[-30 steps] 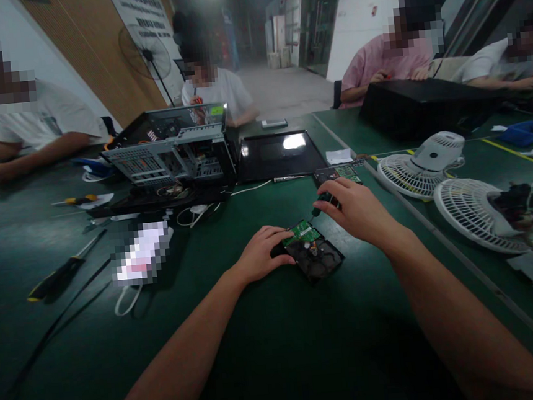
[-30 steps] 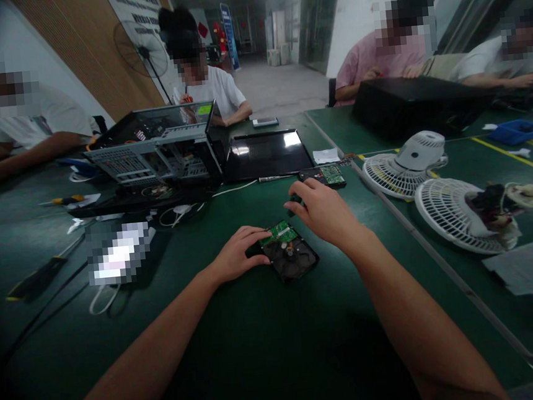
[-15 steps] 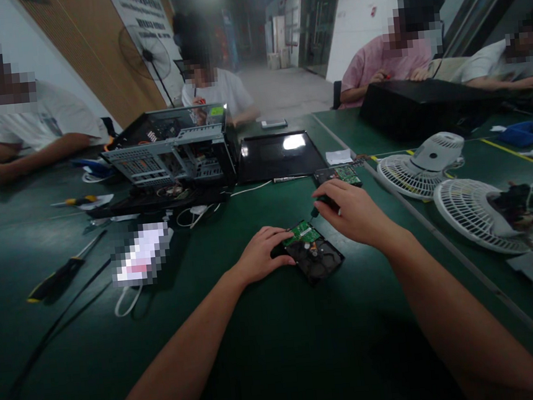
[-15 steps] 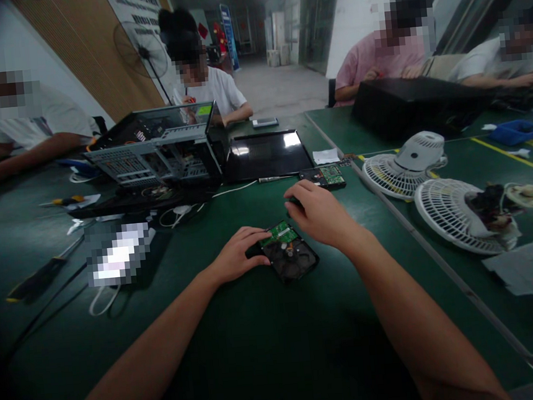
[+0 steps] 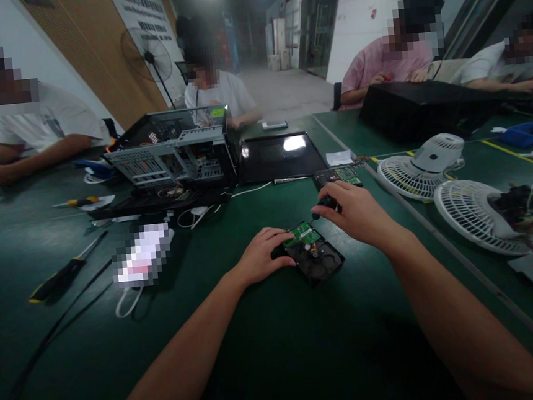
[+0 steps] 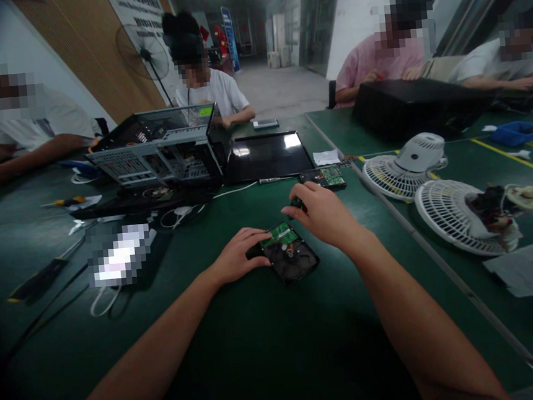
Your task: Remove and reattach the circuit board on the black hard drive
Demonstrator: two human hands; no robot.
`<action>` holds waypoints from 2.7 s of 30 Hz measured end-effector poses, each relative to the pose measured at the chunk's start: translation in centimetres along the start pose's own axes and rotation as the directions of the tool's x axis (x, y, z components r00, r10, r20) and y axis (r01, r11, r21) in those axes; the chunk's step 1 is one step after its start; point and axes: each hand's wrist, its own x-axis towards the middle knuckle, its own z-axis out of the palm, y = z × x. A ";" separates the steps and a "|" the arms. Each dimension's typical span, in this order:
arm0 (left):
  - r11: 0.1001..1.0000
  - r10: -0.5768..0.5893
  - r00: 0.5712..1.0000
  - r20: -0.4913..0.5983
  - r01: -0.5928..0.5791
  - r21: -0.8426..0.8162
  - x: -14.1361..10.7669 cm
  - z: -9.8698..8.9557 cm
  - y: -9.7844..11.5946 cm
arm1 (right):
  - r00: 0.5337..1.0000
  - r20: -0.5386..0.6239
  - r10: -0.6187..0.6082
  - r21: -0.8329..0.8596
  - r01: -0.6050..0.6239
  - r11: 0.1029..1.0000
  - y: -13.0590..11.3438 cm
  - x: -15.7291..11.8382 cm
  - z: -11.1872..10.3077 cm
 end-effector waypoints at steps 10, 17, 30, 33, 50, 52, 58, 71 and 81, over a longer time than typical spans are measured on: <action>1.000 -0.007 1.000 0.012 0.007 0.008 0.0 0.1 0.0 | 1.000 -0.023 0.001 0.070 0.001 0.998 -0.2 0.2 0.3; 1.000 -0.008 1.000 0.010 0.008 0.002 0.0 0.0 0.0 | 0.989 0.073 0.130 0.301 -0.146 0.942 0.3 0.1 0.3; 1.000 -0.004 1.000 0.005 0.004 0.002 0.1 0.2 -0.1 | 0.977 0.174 0.121 0.501 -0.194 0.843 0.2 0.0 0.5; 1.000 0.005 1.000 0.001 -0.005 0.009 0.0 0.2 -0.2 | 0.968 0.200 0.150 0.563 -0.239 0.791 -0.2 0.1 0.3; 1.000 -0.001 1.000 0.004 0.001 0.007 0.1 0.1 -0.1 | 0.971 0.179 0.159 0.537 -0.231 0.811 -0.1 0.3 -0.1; 1.000 -0.002 1.000 0.008 0.001 0.006 0.1 0.1 -0.1 | 0.971 0.177 0.160 0.534 -0.231 0.813 -0.1 0.3 -0.1; 1.000 0.003 1.000 -0.002 -0.003 0.005 0.0 0.2 -0.1 | 0.947 0.251 0.201 0.626 -0.317 0.713 -0.3 0.3 0.2; 1.000 -0.009 1.000 0.004 0.009 0.007 0.1 0.1 0.0 | 0.885 0.336 0.323 0.881 -0.416 0.225 1.4 0.8 2.4; 1.000 -0.005 1.000 0.008 0.005 0.013 0.1 -0.1 0.0 | 0.876 0.360 0.322 0.887 -0.428 0.173 1.1 0.9 2.4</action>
